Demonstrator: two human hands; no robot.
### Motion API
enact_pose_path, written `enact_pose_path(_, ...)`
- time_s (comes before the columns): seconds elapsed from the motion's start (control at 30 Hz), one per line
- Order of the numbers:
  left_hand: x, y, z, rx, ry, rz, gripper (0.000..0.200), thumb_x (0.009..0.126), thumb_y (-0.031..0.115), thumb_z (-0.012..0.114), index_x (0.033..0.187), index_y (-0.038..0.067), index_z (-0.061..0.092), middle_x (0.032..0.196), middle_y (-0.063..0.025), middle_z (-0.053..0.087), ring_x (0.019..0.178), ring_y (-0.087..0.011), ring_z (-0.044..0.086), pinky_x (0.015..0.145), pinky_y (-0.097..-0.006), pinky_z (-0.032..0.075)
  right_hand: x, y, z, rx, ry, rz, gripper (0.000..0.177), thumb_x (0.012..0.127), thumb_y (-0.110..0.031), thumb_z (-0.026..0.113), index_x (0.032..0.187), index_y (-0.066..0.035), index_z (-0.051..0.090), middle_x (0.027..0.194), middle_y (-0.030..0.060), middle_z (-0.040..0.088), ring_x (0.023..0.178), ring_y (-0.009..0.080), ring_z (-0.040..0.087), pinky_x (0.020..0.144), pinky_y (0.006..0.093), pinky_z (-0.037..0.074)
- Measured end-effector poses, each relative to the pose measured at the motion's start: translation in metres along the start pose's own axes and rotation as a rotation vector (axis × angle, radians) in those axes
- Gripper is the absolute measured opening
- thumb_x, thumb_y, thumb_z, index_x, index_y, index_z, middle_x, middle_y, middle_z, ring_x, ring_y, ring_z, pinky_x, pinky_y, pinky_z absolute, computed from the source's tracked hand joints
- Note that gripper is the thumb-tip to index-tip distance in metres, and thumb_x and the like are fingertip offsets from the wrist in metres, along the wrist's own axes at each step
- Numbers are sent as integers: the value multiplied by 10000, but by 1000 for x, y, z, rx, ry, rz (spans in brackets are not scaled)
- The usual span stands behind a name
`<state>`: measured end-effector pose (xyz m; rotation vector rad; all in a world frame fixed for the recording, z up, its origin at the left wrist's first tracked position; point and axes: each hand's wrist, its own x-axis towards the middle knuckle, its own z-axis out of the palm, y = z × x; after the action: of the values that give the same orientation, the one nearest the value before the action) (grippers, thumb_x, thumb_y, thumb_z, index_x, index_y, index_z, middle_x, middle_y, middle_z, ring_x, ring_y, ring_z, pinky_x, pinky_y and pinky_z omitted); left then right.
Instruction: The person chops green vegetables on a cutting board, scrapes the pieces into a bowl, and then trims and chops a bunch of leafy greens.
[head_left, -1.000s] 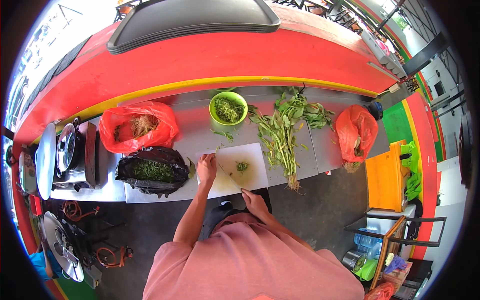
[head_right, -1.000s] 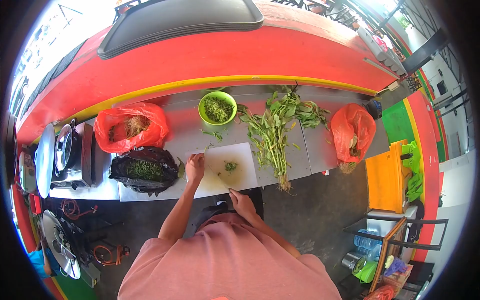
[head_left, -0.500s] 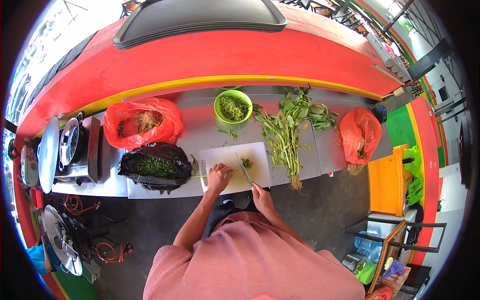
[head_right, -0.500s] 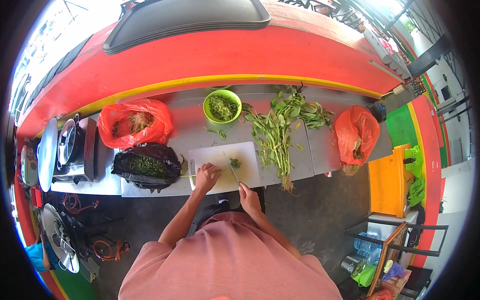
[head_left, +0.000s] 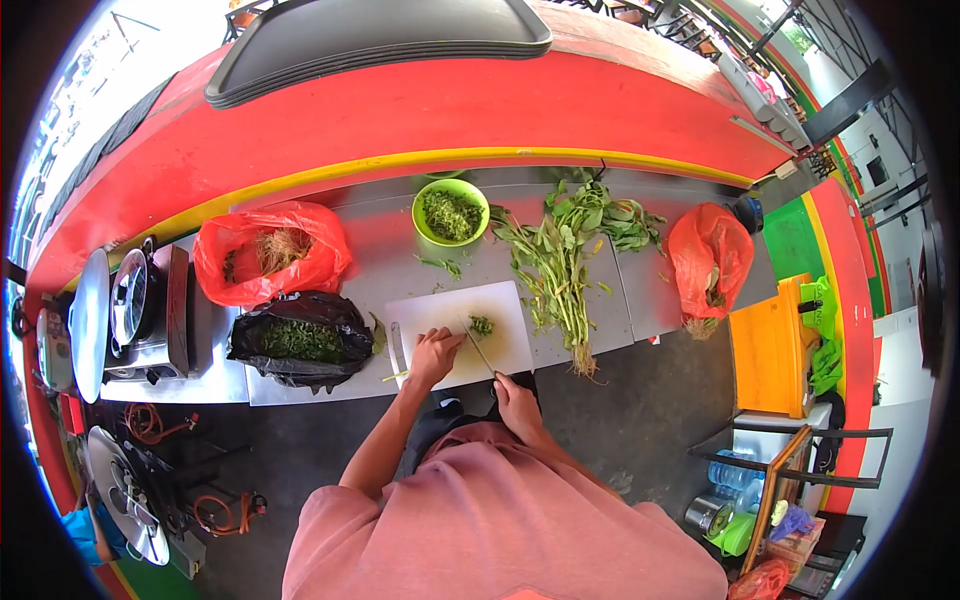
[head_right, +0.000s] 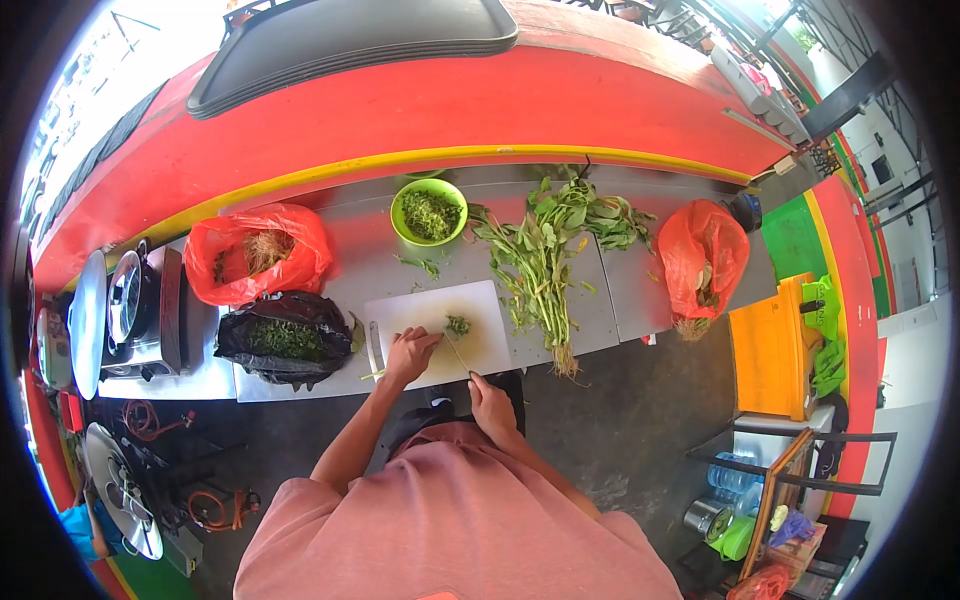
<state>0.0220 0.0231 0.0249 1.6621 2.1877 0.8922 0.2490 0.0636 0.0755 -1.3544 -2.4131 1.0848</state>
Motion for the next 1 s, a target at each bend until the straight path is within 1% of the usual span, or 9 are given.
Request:
enact_pose_path(0.23,-3,5,-3,28,16,-18,204,896,201,665,1078,193,758,908,-13,647,916,-229,621,806,-429,448,3,8,6,-18,-12,-5,345,1029,-303,505,1283,-107,633,891,242,706,825,446,680,717,540,545)
enact_pose_path(0.3,-3,6,0,39,52,-37,175,882,212,686,1036,190,766,898,-5,653,903,-224,625,798,-430,447,5,10,8,-60,-22,1,339,1023,-295,529,1279,-103,641,890,250,695,831,430,676,718,510,535)
enact_pose_path(0.5,-3,4,14,27,184,-40,131,851,216,724,968,181,773,877,20,658,889,-210,627,777,-412,435,14,12,12,-92,-7,-60,333,1019,-283,535,1271,-93,643,904,244,695,832,433,673,708,511,533)
enact_pose_path(0.63,-5,5,17,29,193,-43,141,852,202,722,981,181,773,886,22,661,888,-206,624,783,-402,431,27,9,18,-126,-19,-45,328,1017,-279,539,1263,-89,643,931,245,696,855,435,674,720,511,536)
enact_pose_path(0.7,-7,4,17,11,179,-54,155,844,192,727,990,178,775,904,25,672,889,-205,622,792,-399,429,32,2,18,-11,26,-68,322,1015,-279,545,1248,-82,647,958,250,696,881,439,673,731,508,542)
enact_pose_path(0.83,-7,0,18,-13,195,-63,162,840,186,729,994,175,776,918,27,682,890,-205,621,797,-400,427,33,-6,9,-22,30,-60,324,1012,-280,550,1238,-71,651,948,254,695,881,443,673,728,504,548)
enact_pose_path(0.9,-7,-1,18,-46,170,-81,154,842,188,728,989,176,777,917,28,683,899,-203,623,799,-402,425,28,-3,8,-14,-74,35,324,1010,-277,551,1231,-64,655,926,252,698,865,445,675,716,502,551)
enact_pose_path(0.93,-8,-1,18,-46,168,-84,154,842,188,728,989,176,777,917,28,683,899,-203,623,799,-402,425,26,-1,11,-14,-77,37,324,1010,-277,551,1231,-64,655,926,252,698,865,444,675,716,502,551)
enact_pose_path(1.0,-7,-1,18,-40,174,-76,148,841,189,730,981,175,776,913,26,682,905,-205,625,796,-402,428,25,0,18,-20,8,-50,323,1006,-275,560,1230,-64,657,899,245,701,851,437,681,713,502,553)
